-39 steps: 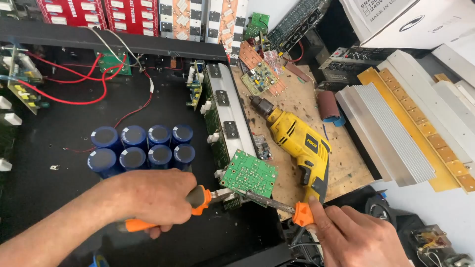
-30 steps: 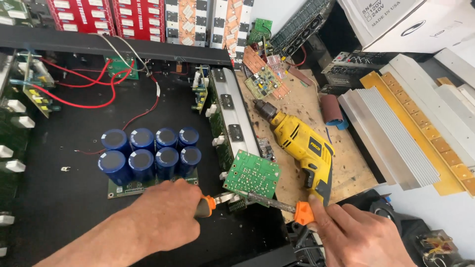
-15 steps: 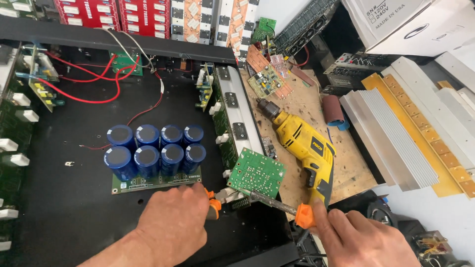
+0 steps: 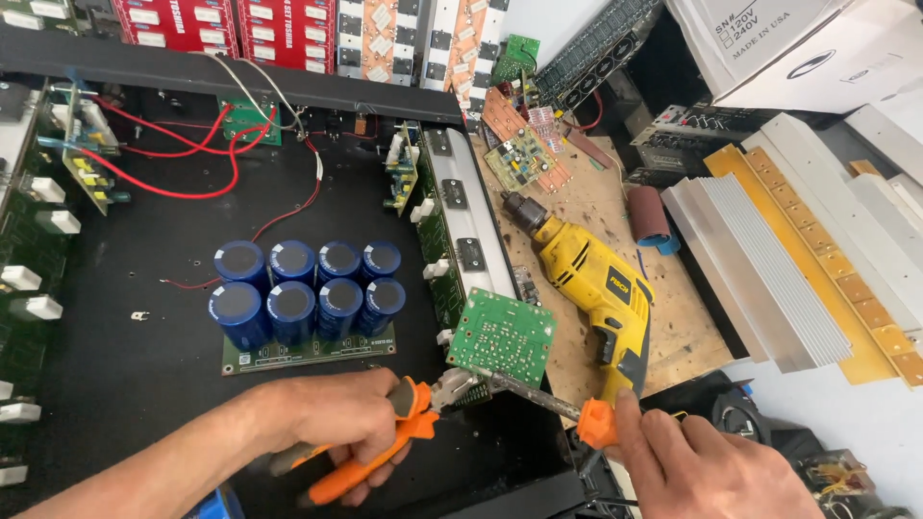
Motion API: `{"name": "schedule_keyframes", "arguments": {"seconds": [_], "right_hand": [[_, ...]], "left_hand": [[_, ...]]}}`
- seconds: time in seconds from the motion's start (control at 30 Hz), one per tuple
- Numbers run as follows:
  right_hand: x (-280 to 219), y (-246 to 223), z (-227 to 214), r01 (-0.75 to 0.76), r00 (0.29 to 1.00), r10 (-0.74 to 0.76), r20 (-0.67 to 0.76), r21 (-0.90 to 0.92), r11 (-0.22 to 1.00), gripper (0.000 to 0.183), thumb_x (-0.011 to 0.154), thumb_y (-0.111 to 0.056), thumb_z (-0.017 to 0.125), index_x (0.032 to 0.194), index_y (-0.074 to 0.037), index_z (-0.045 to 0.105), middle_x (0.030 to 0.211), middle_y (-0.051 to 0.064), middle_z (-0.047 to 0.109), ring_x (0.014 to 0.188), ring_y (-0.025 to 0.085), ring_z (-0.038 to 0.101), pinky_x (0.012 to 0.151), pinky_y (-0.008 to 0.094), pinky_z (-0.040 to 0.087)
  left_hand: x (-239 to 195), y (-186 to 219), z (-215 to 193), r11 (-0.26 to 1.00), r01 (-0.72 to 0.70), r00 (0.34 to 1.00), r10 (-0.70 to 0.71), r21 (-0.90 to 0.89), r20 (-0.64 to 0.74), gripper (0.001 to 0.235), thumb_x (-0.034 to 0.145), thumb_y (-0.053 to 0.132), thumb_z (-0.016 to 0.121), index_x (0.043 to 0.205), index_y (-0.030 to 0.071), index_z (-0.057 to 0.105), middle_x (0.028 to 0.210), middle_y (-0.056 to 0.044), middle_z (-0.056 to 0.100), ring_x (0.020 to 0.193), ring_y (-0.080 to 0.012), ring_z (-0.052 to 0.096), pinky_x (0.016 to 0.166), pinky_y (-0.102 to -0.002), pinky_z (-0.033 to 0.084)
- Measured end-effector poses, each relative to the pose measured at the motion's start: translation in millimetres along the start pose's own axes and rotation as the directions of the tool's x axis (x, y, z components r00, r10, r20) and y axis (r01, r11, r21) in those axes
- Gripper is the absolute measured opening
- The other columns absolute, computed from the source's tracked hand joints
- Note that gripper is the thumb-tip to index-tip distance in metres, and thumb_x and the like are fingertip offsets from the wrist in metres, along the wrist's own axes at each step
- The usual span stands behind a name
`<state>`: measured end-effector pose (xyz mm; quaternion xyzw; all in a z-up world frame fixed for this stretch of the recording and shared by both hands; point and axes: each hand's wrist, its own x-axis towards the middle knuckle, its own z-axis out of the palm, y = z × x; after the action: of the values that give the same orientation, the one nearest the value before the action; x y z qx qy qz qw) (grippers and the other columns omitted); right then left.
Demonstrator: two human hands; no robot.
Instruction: The person uses a soldering iron and pliers to work on a green circuit board, applying heat to various points on the board. They then use the pliers to remove a component from the board and place it on the workbench.
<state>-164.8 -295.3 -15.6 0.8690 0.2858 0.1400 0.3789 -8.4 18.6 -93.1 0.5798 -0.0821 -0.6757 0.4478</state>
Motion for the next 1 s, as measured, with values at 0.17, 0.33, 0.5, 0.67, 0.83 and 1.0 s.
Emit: {"name": "schedule_keyframes", "arguments": {"seconds": [0.17,0.33,0.5,0.67,0.83,1.0], "right_hand": [[7.8,1.6,-9.2,-0.041,0.999,0.041,0.006,0.038,0.998,0.040,0.097,-0.035,0.064,0.119,-0.002,0.067,0.067,0.001,0.049,0.045,0.019,0.048,0.033,0.036,0.039],[9.8,2.6,-17.2,-0.099,0.995,0.096,0.023,0.123,0.988,0.043,0.095,-0.035,0.064,0.124,-0.003,0.064,0.072,0.002,0.053,0.050,0.021,0.053,0.036,0.038,0.040],[6.7,3.8,-13.4,-0.120,0.987,0.139,-0.082,0.205,0.971,0.037,0.095,-0.029,0.068,0.121,-0.003,0.068,0.076,-0.002,0.061,0.054,0.017,0.059,0.039,0.036,0.046],[14.3,22.8,-21.4,-0.252,0.965,0.258,0.050,0.463,0.850,0.039,0.095,-0.033,0.059,0.125,-0.009,0.066,0.088,0.005,0.064,0.060,0.027,0.066,0.039,0.044,0.054],[57.5,41.5,22.2,-0.454,0.843,0.506,0.182,0.745,0.488,0.041,0.093,-0.046,0.065,0.080,-0.007,0.062,0.073,0.005,0.044,0.053,0.021,0.042,0.055,0.038,0.039],[103.5,46.5,71.6,-0.515,0.827,0.323,0.461,0.850,0.106,0.056,0.092,-0.042,0.078,0.063,-0.015,0.038,0.058,-0.004,0.030,0.050,0.009,0.027,0.049,0.030,0.022]], "left_hand": [[-11.0,-0.2,11.2,0.934,0.193,0.980,-0.165,0.302,-0.115,0.027,0.089,0.010,0.056,0.115,0.008,0.060,0.092,-0.009,0.071,0.071,-0.0194,0.065,0.066,-0.033,0.053],[-28.3,-5.7,20.5,0.730,0.311,0.944,-0.166,0.608,-0.284,0.029,0.096,0.023,0.054,0.125,0.023,0.057,0.127,-0.003,0.052,0.083,-0.0202,0.056,0.074,-0.040,0.046],[-56.8,10.1,31.6,0.382,0.545,0.838,-0.213,0.746,-0.503,0.047,0.097,0.031,0.061,0.143,0.034,0.052,0.133,0.004,0.061,0.115,-0.0179,0.061,0.098,-0.039,0.052],[-45.0,0.2,24.5,0.298,0.592,0.803,-0.138,0.749,-0.580,0.038,0.096,0.024,0.055,0.135,0.026,0.053,0.124,0.005,0.067,0.112,-0.0205,0.066,0.093,-0.040,0.051],[-33.3,-6.1,23.9,0.310,0.585,0.805,-0.106,0.750,-0.584,0.033,0.097,0.027,0.053,0.130,0.023,0.053,0.124,0.003,0.066,0.111,-0.0214,0.066,0.089,-0.040,0.052],[-29.5,-10.9,31.4,0.395,0.579,0.752,0.080,0.713,-0.655,0.036,0.088,0.014,0.058,0.123,0.019,0.055,0.119,-0.001,0.065,0.114,-0.0270,0.066,0.097,-0.044,0.052]]}}
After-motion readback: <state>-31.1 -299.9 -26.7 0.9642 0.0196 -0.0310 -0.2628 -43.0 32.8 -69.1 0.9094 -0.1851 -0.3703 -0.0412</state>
